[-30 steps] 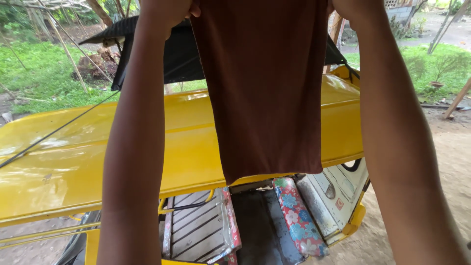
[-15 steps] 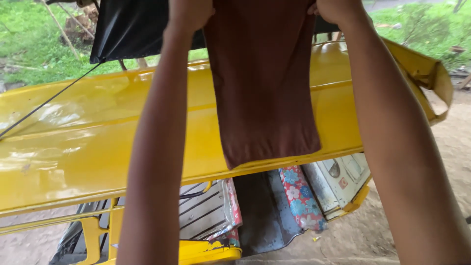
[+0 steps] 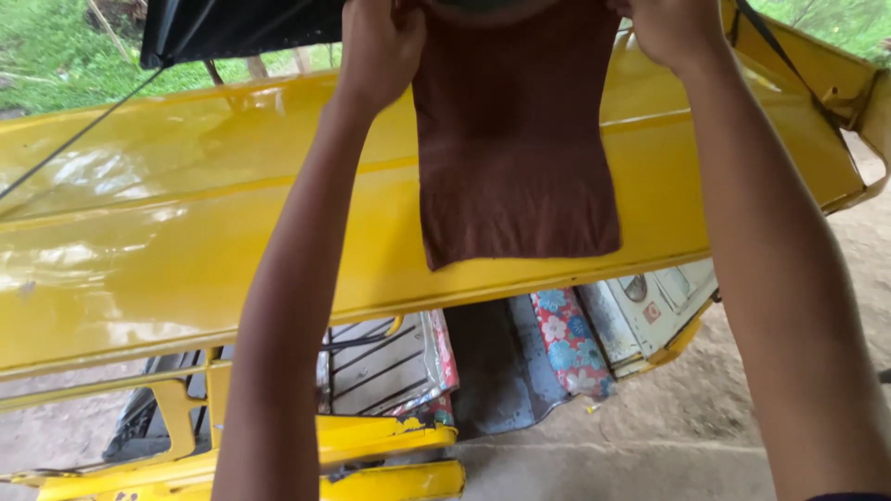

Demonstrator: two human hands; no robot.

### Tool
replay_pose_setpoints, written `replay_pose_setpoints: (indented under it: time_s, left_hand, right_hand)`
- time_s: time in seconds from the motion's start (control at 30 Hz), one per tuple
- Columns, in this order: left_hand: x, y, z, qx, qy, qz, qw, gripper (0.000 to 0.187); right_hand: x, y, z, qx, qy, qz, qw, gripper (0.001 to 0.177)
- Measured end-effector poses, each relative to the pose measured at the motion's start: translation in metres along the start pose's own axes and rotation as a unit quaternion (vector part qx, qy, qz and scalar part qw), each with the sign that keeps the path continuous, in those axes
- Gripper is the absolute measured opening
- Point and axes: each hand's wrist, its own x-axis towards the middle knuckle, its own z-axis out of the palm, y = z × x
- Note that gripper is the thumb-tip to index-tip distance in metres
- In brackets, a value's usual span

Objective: Cleaning the roof of a yellow tricycle with a damp cloth.

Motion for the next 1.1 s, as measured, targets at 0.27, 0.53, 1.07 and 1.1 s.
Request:
replay_pose_setpoints:
  time_s: [0.27, 0.53, 1.07, 1.1]
  left_hand:
    - [-0.096, 0.068, -0.046, -0.149, -0.067, -0.024, 0.986, 0.016]
    - [-0.146, 0.108, -0.062, -0.132, -0.094, -0.005, 0.987, 0.015]
    - [-0.206, 0.135, -0.068, -0.079, -0.154, -0.031, 0.984, 0.014]
    - [-0.207, 0.136, -0.068, -0.079, -0.153, -0.032, 0.984, 0.014]
  right_hand:
    - [-0.103, -0.035, -0.011, 0.149, 0.015, -0.039, 0.988, 0.012]
    - [-0.173, -0.059, -0.008, 0.184, -0.018, -0.039, 0.982, 0.027]
    - [-0.254, -0.060, -0.007, 0.084, -0.104, -0.013, 0.991, 0.034]
    - [-0.254, -0.063, -0.007, 0.084, -0.105, -0.013, 0.991, 0.034]
